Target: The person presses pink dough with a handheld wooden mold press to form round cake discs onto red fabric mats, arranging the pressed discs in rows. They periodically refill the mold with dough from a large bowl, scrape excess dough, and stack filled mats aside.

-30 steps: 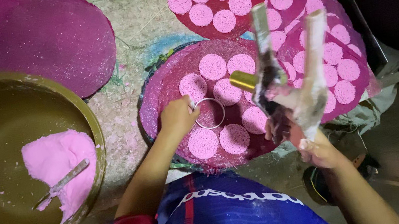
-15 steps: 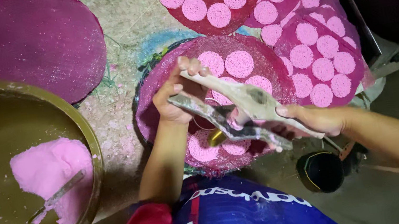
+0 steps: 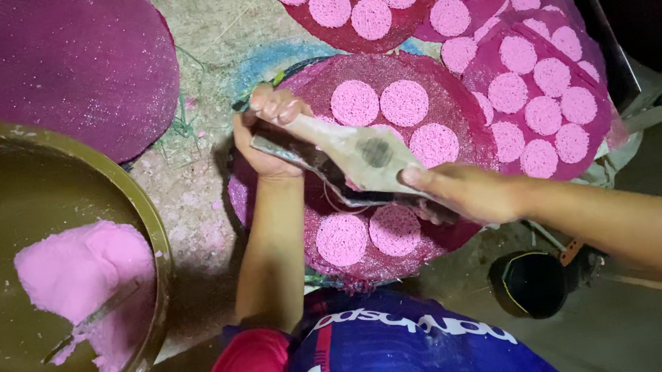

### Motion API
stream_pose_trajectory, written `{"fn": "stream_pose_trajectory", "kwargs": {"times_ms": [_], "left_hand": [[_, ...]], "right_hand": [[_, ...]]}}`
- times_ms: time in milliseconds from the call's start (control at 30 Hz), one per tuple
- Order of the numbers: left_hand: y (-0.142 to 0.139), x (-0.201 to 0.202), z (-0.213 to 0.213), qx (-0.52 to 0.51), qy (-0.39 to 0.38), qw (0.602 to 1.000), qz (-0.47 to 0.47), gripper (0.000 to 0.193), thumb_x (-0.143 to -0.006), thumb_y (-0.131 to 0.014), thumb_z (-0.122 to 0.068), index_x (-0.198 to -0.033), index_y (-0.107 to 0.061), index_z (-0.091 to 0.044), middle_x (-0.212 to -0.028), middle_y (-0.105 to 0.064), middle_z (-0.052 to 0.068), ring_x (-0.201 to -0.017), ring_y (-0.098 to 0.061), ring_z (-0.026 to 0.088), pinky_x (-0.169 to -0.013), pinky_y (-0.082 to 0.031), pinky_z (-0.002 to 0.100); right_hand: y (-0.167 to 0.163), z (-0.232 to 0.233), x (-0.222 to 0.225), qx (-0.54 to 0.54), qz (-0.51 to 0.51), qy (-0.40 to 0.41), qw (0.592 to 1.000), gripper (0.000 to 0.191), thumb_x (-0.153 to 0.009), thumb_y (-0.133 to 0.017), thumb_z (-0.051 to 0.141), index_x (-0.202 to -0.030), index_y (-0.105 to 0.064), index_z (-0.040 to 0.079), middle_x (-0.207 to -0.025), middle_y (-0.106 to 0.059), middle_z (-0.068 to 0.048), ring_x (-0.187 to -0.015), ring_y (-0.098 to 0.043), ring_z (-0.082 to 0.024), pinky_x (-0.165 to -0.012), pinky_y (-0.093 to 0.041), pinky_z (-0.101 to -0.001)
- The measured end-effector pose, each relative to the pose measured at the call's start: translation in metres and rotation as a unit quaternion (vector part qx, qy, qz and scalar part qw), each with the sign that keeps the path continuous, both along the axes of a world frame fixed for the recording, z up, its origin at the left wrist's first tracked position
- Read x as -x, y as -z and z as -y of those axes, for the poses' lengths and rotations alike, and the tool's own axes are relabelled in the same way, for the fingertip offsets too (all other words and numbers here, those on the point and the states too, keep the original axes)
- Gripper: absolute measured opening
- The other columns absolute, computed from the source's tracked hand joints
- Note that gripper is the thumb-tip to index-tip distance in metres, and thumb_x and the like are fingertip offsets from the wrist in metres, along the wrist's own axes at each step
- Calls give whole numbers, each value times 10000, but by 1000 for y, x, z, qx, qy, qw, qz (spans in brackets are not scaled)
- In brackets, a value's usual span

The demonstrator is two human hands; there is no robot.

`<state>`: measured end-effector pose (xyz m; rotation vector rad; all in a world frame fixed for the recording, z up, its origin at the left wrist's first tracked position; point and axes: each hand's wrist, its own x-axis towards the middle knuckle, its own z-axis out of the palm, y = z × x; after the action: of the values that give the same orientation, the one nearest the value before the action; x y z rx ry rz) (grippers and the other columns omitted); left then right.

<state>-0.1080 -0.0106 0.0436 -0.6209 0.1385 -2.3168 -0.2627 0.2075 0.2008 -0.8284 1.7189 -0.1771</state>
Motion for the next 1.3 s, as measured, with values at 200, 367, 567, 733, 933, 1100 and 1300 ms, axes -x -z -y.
{"fn": "stream_pose_trajectory", "kwargs": {"times_ms": [200,367,567,733,933,1100,1300], "left_hand": [[19,3,-9,-48,-13,999,13,160,-996,-618,-260,-952,-512,-149,-900,-530,-17,-862,-509,119,-881,-457,268],[26,31,-24,-92,-2,996,15,229,-954,-626,-324,-937,-516,-124,-851,-518,2,-817,-500,141,-852,-452,292],[15,40,5,6,29,999,-33,225,-979,-578,-351,-929,-518,-140,-871,-514,5,-849,-503,167,-864,-475,312],[9,22,24,65,25,997,24,163,-956,-477,-309,-922,-524,-157,-874,-517,4,-865,-518,183,-921,-520,408],[17,1,20,46,19,998,47,196,-980,-452,-337,-957,-519,-154,-887,-513,5,-882,-518,188,-866,-510,371],[17,19,-9,-19,22,998,57,234,-937,-478,-383,-922,-518,-153,-865,-517,3,-859,-519,181,-834,-487,353],[8,22,14,61,7,996,60,192,-942,-473,-349,-922,-508,-161,-874,-522,-9,-878,-529,178,-945,-526,442]], "right_hand": [[6,-2,-6,0,22,15,1000,874,-912,-307,769,-828,-684,-15,-711,-666,-96,-635,-629,-201,-632,-545,-385],[-14,-2,0,-61,-110,1,992,804,-893,-314,722,-850,-687,10,-680,-653,-108,-611,-631,-214,-590,-526,-420],[-20,7,-11,51,-147,-13,988,698,-928,-348,676,-964,-646,45,-633,-561,-72,-579,-573,-180,-570,-487,-382],[1,11,-21,93,-38,57,993,610,-985,-384,599,-961,-575,21,-668,-510,-45,-582,-502,-166,-543,-454,-392],[19,6,-26,93,-30,16,995,731,-1001,-326,646,-835,-594,-14,-632,-594,-55,-570,-597,-160,-576,-522,-355],[5,2,-11,34,-63,16,997,731,-962,-303,655,-815,-635,20,-598,-608,-65,-541,-624,-181,-558,-532,-365],[11,6,-11,114,-53,40,991,685,-1002,-384,628,-895,-618,-7,-636,-540,-42,-563,-534,-156,-529,-474,-358]]}}
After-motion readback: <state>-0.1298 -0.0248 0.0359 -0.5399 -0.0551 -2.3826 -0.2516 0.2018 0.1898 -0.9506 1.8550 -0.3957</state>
